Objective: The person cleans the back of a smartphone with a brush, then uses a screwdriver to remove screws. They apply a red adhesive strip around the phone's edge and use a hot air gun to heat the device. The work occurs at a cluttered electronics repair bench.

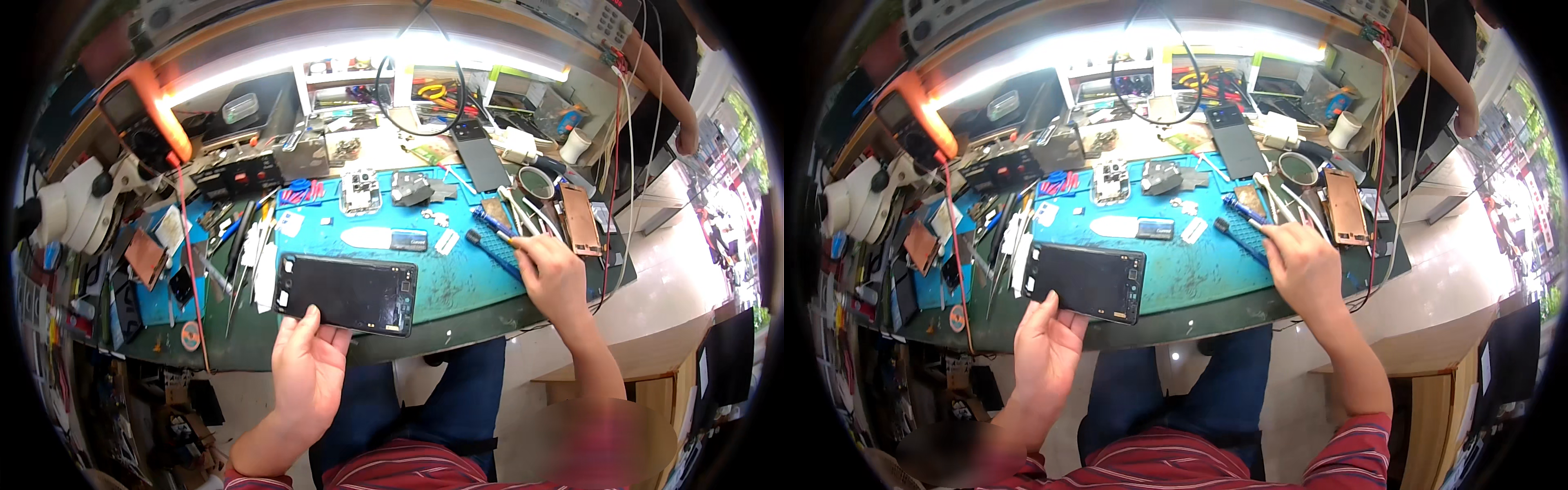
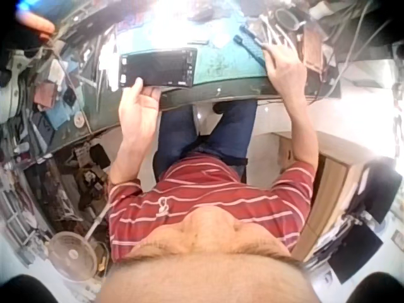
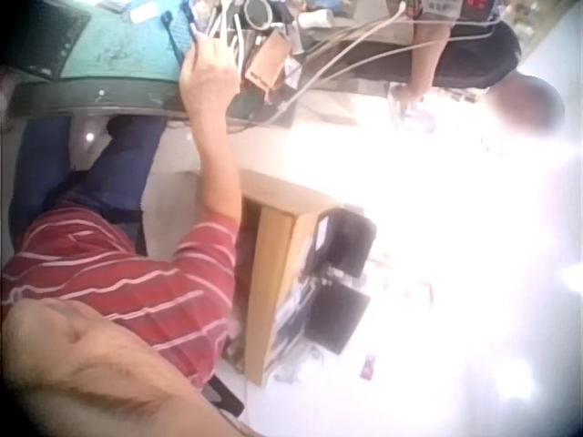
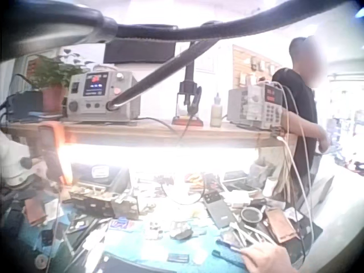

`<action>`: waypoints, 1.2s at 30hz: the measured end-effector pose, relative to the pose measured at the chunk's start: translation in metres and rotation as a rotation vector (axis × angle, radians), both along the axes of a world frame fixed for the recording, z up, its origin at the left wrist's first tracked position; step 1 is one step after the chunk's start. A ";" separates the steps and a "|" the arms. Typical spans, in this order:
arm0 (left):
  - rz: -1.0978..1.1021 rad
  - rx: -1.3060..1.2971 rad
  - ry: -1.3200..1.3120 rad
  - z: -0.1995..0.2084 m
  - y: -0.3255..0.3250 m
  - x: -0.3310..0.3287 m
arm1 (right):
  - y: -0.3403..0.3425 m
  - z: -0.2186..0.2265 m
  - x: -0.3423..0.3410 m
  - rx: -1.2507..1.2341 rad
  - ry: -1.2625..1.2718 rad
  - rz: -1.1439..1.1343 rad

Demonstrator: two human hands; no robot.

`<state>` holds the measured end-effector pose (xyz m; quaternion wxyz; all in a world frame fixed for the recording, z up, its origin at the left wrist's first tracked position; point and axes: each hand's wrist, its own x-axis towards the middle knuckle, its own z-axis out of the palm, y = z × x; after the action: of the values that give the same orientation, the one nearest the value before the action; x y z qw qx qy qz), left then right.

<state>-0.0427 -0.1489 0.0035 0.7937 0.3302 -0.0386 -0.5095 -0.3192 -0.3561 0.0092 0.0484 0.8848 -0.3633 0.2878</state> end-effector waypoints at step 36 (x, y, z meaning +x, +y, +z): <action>-0.391 0.224 -2.083 0.003 -0.004 0.088 | 0.008 0.007 -0.013 0.241 0.048 0.115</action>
<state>0.0450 -0.1527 0.0065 0.2392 0.6623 -0.7036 -0.0953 -0.3320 -0.3483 0.0158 -0.0663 0.9101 -0.3429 0.2230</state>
